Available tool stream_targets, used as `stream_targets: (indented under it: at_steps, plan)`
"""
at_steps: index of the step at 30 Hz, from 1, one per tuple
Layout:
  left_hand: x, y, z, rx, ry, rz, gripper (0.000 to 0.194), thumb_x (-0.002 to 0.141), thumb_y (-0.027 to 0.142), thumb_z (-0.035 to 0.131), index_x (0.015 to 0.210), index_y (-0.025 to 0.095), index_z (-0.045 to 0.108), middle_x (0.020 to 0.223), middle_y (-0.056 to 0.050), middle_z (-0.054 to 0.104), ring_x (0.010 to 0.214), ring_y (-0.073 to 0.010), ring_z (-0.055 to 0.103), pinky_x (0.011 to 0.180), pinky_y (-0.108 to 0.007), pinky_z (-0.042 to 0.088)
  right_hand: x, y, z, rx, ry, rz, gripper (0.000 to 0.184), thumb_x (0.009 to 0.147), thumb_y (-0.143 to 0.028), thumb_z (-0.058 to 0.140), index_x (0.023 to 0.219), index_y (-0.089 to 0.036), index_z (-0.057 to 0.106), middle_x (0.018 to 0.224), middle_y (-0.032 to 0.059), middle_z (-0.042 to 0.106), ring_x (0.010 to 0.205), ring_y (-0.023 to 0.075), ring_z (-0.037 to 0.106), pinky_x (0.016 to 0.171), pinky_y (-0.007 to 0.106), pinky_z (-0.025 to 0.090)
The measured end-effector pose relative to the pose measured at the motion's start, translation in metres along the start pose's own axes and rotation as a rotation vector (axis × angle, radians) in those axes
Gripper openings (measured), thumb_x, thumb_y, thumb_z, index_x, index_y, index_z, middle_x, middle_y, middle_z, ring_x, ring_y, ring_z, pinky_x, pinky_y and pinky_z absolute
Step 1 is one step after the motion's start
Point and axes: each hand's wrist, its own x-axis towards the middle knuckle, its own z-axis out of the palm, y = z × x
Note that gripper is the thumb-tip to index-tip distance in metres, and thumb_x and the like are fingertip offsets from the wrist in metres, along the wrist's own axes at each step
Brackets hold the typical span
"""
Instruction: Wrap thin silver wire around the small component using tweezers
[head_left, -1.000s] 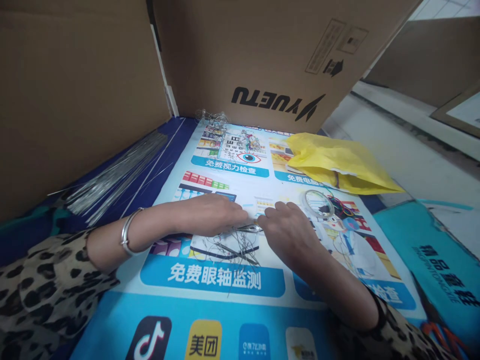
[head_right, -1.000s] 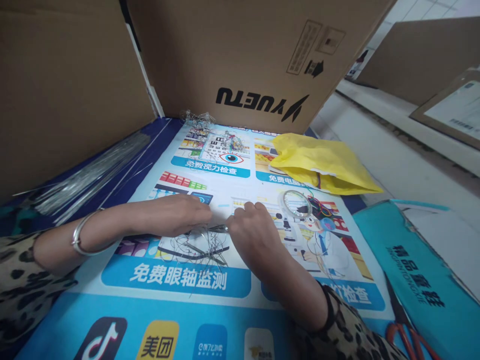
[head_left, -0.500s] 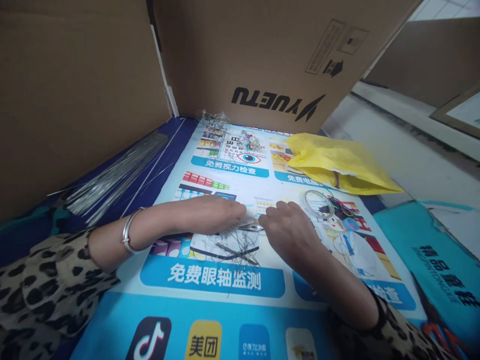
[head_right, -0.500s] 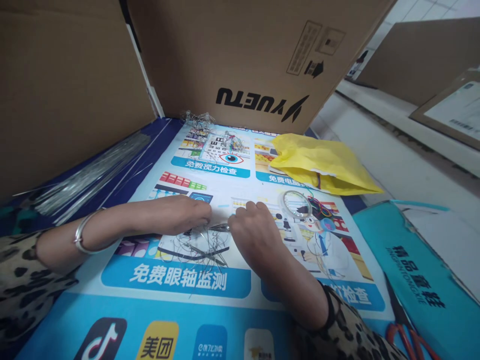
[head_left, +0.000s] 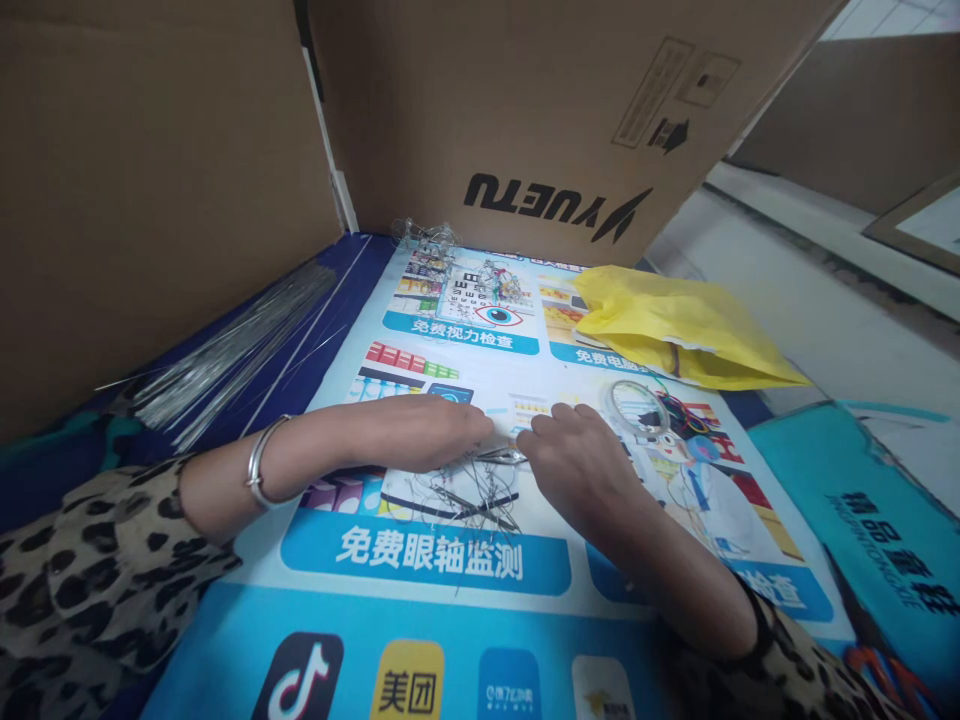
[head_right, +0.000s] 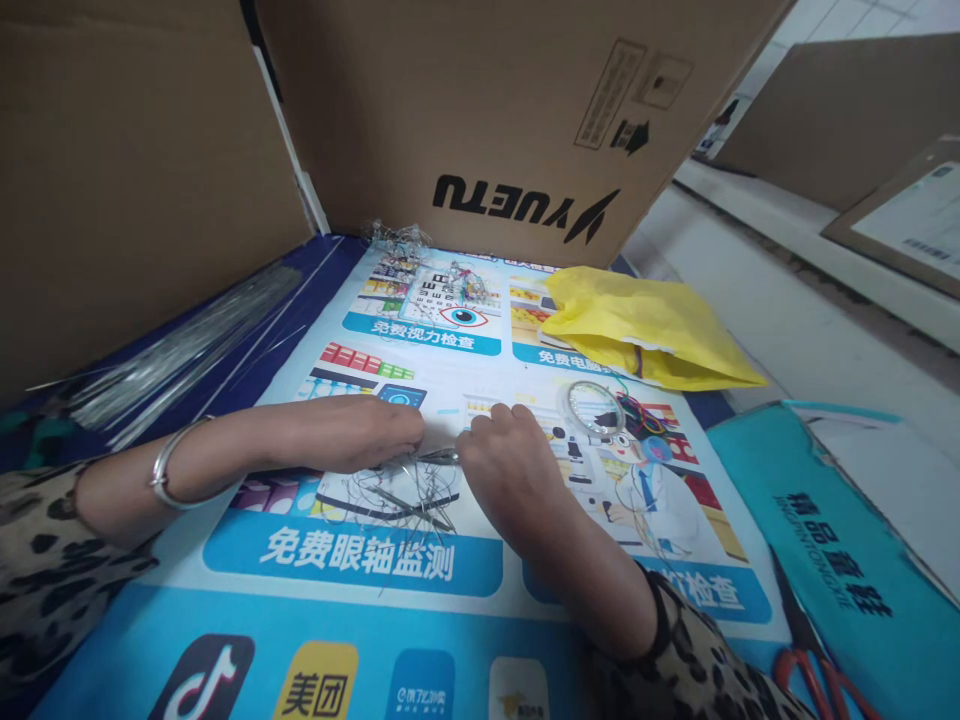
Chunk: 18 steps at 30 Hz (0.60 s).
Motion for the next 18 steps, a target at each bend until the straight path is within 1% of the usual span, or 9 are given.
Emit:
stream_targets:
  at_steps: [7, 10, 14, 16, 18]
  plan:
    - [0.0023, -0.0027, 0.0053, 0.013, 0.027, 0.007, 0.009, 0.085, 0.018, 0.04, 0.082, 0.017, 0.048, 0.072, 0.0, 0.052, 0.052, -0.0091, 0.037, 0.047, -0.023, 0.024, 0.0013, 0.0003, 0.0009, 0.006, 0.008, -0.007, 0.018, 0.079, -0.01, 0.051, 0.068, -0.019, 0.062, 0.067, 0.0051, 0.059, 0.068, 0.0185, 0.043, 0.06, 0.032, 0.016]
    - [0.0018, -0.0022, 0.0049, 0.014, 0.028, 0.049, 0.01, 0.086, 0.017, 0.039, 0.086, 0.018, 0.049, 0.075, 0.0, 0.054, 0.053, -0.0093, 0.038, 0.049, -0.023, 0.025, 0.0019, 0.0001, 0.0016, 0.01, 0.008, -0.008, 0.018, 0.08, -0.01, 0.051, 0.069, -0.019, 0.062, 0.068, 0.0052, 0.059, 0.068, 0.0189, 0.044, 0.06, 0.032, 0.016]
    - [-0.0029, -0.0016, 0.0007, -0.019, 0.034, 0.134, 0.019, 0.085, 0.011, 0.039, 0.096, 0.021, 0.051, 0.087, -0.001, 0.058, 0.06, -0.0103, 0.045, 0.052, -0.022, 0.027, 0.0022, -0.001, 0.0016, 0.011, 0.009, -0.007, 0.018, 0.08, -0.01, 0.05, 0.07, -0.019, 0.063, 0.068, 0.0052, 0.06, 0.07, 0.0194, 0.045, 0.061, 0.032, 0.017]
    - [-0.0052, -0.0024, -0.0005, -0.024, 0.039, 0.147, 0.026, 0.084, 0.009, 0.039, 0.101, 0.023, 0.051, 0.092, -0.001, 0.059, 0.062, -0.0105, 0.046, 0.053, -0.022, 0.028, 0.0023, -0.0018, 0.0014, 0.012, 0.009, -0.006, 0.018, 0.08, -0.011, 0.05, 0.07, -0.019, 0.063, 0.068, 0.0048, 0.06, 0.069, 0.0194, 0.045, 0.061, 0.032, 0.017]
    - [-0.0065, -0.0031, -0.0011, -0.014, 0.038, 0.145, 0.032, 0.081, 0.006, 0.04, 0.104, 0.025, 0.052, 0.092, 0.0, 0.06, 0.062, -0.0108, 0.046, 0.053, -0.023, 0.028, 0.0022, -0.0024, 0.0013, 0.011, 0.006, -0.008, 0.018, 0.08, -0.011, 0.05, 0.071, -0.019, 0.063, 0.069, 0.0046, 0.06, 0.069, 0.0194, 0.045, 0.061, 0.032, 0.017]
